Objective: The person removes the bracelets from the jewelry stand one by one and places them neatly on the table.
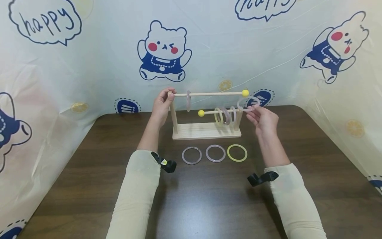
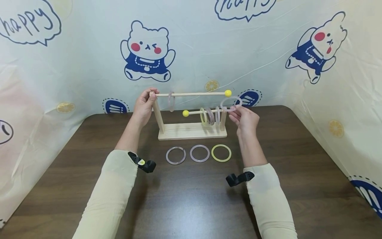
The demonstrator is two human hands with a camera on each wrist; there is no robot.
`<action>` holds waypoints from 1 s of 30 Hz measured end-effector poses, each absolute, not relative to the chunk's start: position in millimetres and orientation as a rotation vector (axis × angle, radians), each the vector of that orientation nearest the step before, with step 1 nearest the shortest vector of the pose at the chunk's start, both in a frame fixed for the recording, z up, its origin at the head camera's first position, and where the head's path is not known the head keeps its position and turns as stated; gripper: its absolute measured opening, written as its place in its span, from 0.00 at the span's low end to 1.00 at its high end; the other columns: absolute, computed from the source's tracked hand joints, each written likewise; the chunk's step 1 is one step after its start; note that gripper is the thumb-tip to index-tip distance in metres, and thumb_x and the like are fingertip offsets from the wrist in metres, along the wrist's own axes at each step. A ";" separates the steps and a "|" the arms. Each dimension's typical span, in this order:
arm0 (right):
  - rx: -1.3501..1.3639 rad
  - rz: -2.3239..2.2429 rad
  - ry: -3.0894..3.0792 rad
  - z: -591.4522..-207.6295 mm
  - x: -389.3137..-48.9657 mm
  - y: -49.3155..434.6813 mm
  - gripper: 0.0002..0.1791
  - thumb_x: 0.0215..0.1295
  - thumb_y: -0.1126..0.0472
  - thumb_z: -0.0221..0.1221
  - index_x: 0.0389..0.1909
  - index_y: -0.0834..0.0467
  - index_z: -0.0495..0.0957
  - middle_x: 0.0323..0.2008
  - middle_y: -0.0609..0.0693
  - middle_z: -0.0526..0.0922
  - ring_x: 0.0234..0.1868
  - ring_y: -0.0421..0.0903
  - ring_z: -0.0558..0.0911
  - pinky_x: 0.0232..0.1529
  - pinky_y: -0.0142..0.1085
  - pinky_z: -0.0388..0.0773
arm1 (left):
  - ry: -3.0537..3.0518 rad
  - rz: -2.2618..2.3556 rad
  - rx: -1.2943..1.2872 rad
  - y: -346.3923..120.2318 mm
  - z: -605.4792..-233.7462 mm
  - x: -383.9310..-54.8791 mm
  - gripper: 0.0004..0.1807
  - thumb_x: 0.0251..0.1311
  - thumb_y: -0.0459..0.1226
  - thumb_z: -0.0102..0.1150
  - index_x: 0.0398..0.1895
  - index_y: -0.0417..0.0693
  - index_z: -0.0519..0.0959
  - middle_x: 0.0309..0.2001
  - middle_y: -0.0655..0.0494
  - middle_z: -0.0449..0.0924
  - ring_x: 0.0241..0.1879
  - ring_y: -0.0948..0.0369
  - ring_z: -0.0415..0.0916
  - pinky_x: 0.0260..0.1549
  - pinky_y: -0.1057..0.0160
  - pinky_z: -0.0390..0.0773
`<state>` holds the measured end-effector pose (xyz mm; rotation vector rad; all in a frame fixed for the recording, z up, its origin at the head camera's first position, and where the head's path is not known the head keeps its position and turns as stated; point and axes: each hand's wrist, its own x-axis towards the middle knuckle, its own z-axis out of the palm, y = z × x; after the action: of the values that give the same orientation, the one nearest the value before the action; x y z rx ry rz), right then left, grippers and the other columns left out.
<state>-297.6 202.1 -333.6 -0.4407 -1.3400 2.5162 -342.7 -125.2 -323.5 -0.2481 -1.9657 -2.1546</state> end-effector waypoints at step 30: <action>-0.405 2.631 -1.366 -343.0 -285.8 256.5 0.11 0.61 0.72 0.52 0.22 0.66 0.80 0.19 0.57 0.82 0.19 0.47 0.83 0.21 0.35 0.78 | -1.983 -2.148 -0.229 -125.1 -324.1 -344.5 0.15 0.61 0.41 0.53 0.50 0.49 0.73 0.52 0.54 0.72 0.57 0.60 0.63 0.60 0.60 0.58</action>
<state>-285.8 256.5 -343.0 -0.4052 -1.3662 2.6314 -344.5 -125.1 -324.1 -0.2289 -1.9829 -2.1481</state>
